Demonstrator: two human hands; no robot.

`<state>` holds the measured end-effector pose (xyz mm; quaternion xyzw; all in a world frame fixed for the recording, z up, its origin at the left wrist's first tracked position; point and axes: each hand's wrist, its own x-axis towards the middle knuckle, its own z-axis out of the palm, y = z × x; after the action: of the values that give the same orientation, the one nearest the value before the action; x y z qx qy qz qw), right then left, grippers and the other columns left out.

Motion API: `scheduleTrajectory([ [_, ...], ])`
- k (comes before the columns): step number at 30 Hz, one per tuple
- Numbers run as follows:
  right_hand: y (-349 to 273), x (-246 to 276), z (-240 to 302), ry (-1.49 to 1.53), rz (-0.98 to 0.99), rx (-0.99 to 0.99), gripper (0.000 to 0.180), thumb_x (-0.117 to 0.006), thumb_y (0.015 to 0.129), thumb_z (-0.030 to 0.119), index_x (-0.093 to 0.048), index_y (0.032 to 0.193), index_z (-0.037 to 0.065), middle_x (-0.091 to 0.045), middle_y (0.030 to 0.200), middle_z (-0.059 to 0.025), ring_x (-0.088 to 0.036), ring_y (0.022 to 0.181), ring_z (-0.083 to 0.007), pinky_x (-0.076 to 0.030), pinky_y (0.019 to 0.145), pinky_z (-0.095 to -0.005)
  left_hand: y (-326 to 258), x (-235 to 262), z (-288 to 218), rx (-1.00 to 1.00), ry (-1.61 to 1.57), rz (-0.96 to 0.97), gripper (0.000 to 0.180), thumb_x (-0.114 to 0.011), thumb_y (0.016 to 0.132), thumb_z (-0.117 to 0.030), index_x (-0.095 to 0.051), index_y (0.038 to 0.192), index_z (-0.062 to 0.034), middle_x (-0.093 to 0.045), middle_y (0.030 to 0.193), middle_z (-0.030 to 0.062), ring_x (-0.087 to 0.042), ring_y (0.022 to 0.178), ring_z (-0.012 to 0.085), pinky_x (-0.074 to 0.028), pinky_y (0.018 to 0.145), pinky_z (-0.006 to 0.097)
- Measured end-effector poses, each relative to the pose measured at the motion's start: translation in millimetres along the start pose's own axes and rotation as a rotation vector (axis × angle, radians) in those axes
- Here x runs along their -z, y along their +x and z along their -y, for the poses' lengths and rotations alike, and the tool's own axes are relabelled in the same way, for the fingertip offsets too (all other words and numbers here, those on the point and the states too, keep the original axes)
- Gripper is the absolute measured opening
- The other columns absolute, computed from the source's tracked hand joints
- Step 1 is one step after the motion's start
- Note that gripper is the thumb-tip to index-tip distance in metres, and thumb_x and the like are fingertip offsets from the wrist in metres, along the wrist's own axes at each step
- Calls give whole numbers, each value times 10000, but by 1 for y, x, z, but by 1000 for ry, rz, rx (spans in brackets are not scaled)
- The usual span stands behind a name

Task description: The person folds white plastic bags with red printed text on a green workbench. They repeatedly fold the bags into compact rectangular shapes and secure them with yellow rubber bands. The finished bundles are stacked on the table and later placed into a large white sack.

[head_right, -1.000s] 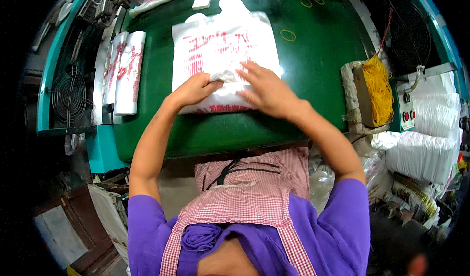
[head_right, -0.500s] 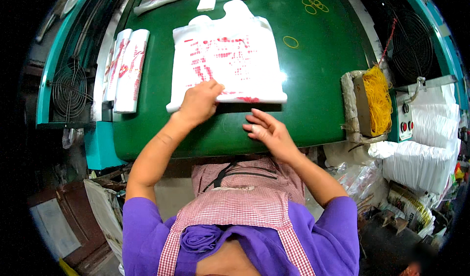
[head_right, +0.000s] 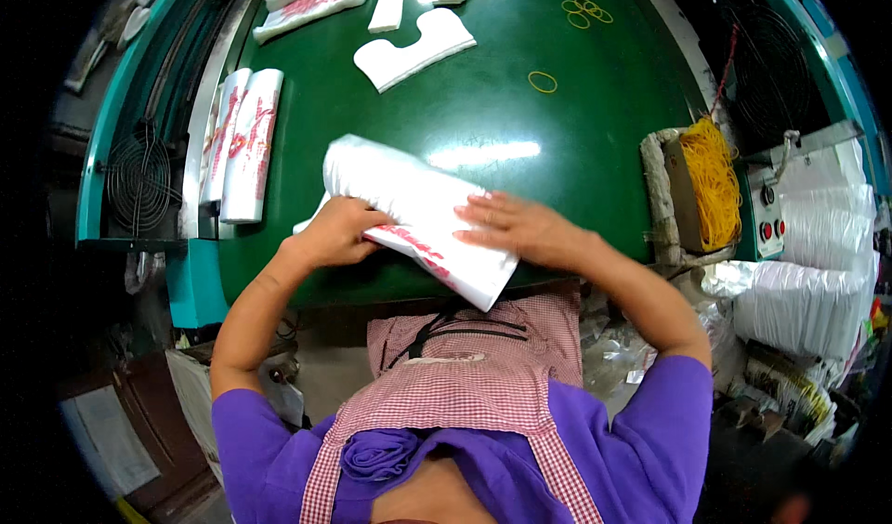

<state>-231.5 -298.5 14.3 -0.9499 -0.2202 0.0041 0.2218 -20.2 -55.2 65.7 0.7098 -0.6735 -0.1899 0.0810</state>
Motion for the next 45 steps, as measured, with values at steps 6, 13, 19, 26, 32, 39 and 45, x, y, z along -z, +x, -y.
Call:
scheduleTrajectory([
  [6, 6, 36, -31, -187, 186, 76, 472, -469, 880, 120, -483, 1342, 218, -362, 1481, -53, -297, 1383, -290, -248, 1134, -410, 42, 46, -21, -269, 297, -264, 231, -678, 605, -66, -659, 834, -93, -504, 1314, 120, -454, 1217, 344, -402, 943, 454],
  [13, 8, 66, 42, 394, 177, -517, 683, -623, 818, 429, -469, 1313, -17, -436, 1369, -260, -419, 1277, -379, -340, 1058, -440, 26, -10, -28, 71, 7, 146, 345, -633, 673, -113, -630, 1009, -35, -604, 1169, 152, -609, 974, 318, -487, 776, 438],
  [19, 2, 39, 31, 237, 82, -468, 473, -693, 781, 375, -622, 1071, 8, -610, 1108, -199, -580, 1023, -354, -472, 857, -431, -7, 3, -19, 148, -286, 114, 348, -644, 783, -198, -607, 1113, -95, -619, 1048, 149, -619, 881, 318, -506, 727, 389],
  [26, 32, 42, -43, 640, -128, -684, 377, -712, 801, 309, -643, 1030, 17, -676, 852, -177, -654, 765, -299, -498, 683, -389, 38, -16, 1, 28, -42, -269, 549, -709, 761, -405, -579, 1217, -128, -590, 1025, 158, -579, 948, 311, -476, 826, 385],
  [32, 20, 56, -148, -197, -458, -852, 258, -693, 804, 191, -603, 990, 37, -589, 1022, -121, -566, 960, -313, -466, 814, -404, 40, -20, -30, 212, -325, 62, 499, -691, 782, -393, -541, 1121, -59, -631, 1002, 193, -613, 904, 365, -486, 760, 444],
  [39, 60, 60, -60, 214, -637, -515, 119, -681, 782, 62, -655, 889, 17, -605, 801, -83, -596, 753, -190, -465, 642, -313, -5, -33, -38, 254, -1020, -526, 440, -674, 843, -210, -522, 1205, -13, -647, 996, 81, -615, 901, 174, -480, 822, 308],
  [45, 92, 39, 47, 337, -814, -310, 244, -631, 820, 40, -629, 1060, -3, -630, 1094, -159, -608, 993, -288, -492, 836, -356, 24, -16, -43, 15, -1945, -647, 395, -644, 882, -145, -520, 1236, -19, -630, 1074, 59, -617, 925, 133, -506, 850, 284],
])
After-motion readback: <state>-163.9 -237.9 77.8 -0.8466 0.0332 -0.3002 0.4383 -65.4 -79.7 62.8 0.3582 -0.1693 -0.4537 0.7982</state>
